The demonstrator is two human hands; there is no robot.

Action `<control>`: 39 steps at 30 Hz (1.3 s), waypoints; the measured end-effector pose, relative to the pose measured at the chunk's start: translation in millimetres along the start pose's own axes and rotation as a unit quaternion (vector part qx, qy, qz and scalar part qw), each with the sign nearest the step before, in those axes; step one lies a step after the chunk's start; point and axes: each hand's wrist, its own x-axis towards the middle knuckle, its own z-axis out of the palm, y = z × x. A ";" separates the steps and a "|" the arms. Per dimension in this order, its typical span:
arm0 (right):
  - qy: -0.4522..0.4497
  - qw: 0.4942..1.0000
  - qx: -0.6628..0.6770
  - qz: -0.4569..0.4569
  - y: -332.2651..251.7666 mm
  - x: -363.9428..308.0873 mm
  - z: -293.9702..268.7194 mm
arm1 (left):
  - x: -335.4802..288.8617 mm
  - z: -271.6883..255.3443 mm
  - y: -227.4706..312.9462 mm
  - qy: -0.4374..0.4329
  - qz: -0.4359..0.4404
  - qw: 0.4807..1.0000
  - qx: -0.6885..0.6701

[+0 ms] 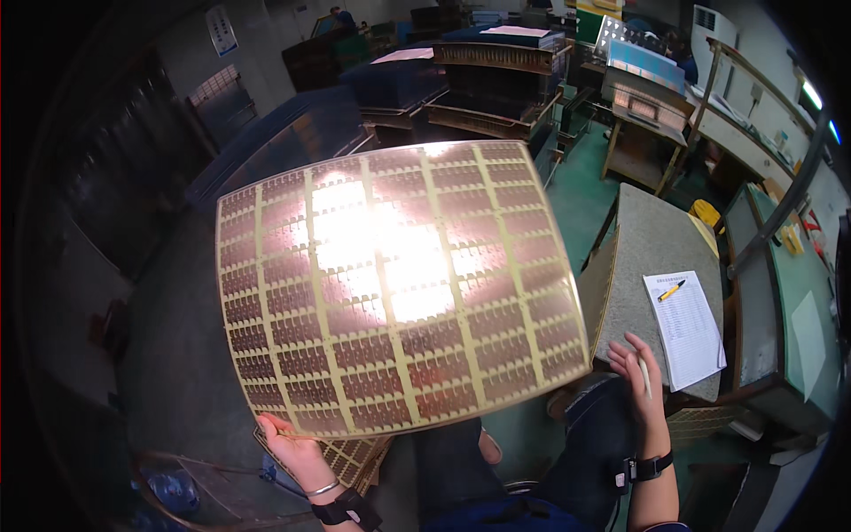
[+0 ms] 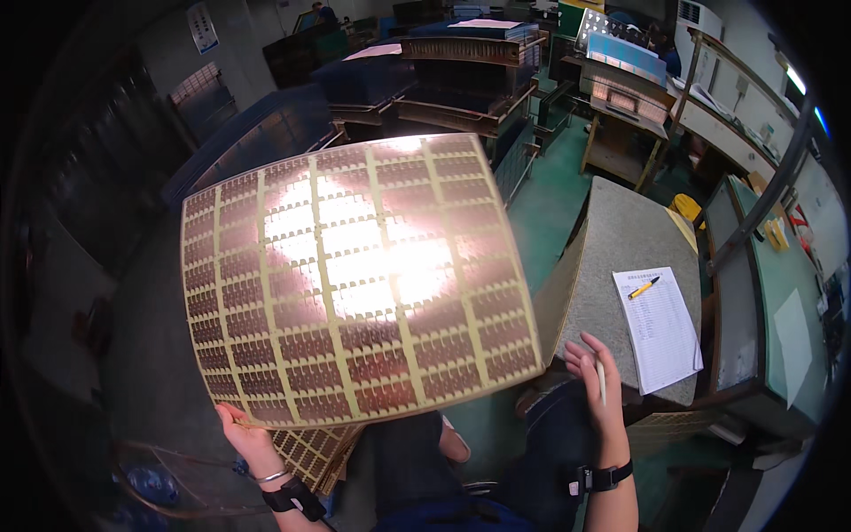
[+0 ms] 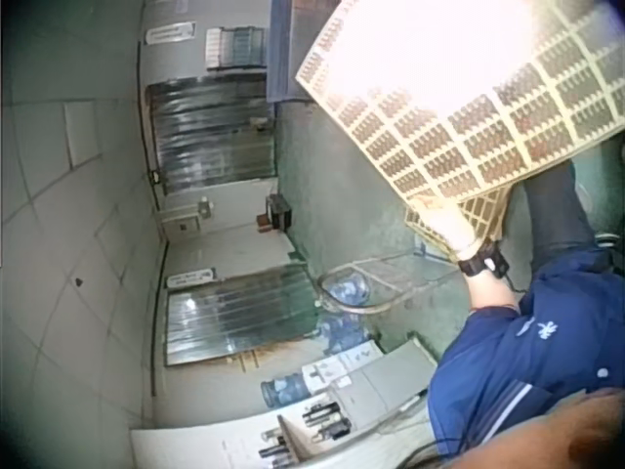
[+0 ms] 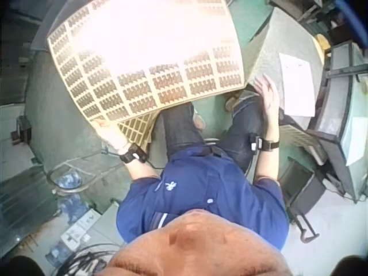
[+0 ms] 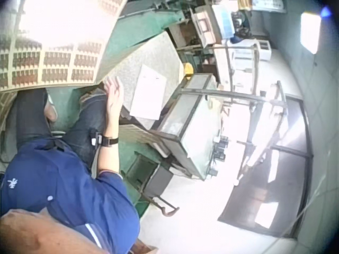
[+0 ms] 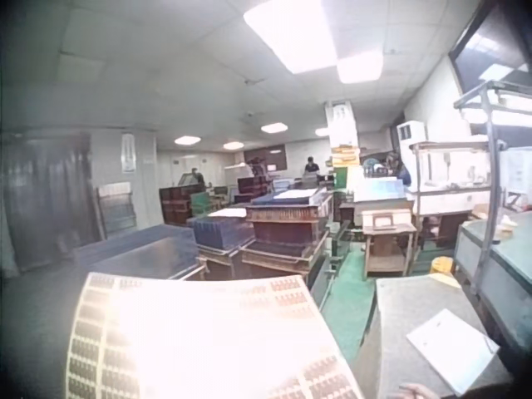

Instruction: Inspecting and marking large panels of printed circuit boards in a production facility.

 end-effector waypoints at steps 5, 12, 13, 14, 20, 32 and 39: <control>-0.063 0.922 0.352 0.149 -7.3 6.7 -11.3 | 5.6 -23.8 -34.0 -0.024 0.006 0.993 0.118; 0.077 0.966 0.232 0.078 -36.3 -15.9 -20.8 | -8.1 -20.0 -67.0 -0.062 -0.057 0.988 0.132; 0.100 0.970 0.216 0.052 -40.5 -21.0 -21.1 | -2.7 -23.0 -64.7 -0.067 -0.066 0.987 0.133; 0.122 0.969 0.210 0.043 -43.7 -23.2 -23.1 | 1.1 -23.1 -61.4 -0.127 -0.147 0.975 0.104; 0.164 0.968 0.189 -0.005 -52.4 -27.9 -59.2 | 48.9 21.2 -11.1 -0.385 -0.304 0.861 0.136; 0.147 0.972 0.082 -0.165 -86.8 -26.3 -92.8 | -11.9 105.7 -28.7 -0.516 -0.048 0.803 0.295; -0.229 0.818 0.485 0.208 -121.1 6.7 -90.5 | 79.0 136.3 -95.0 -0.412 -0.712 0.525 0.217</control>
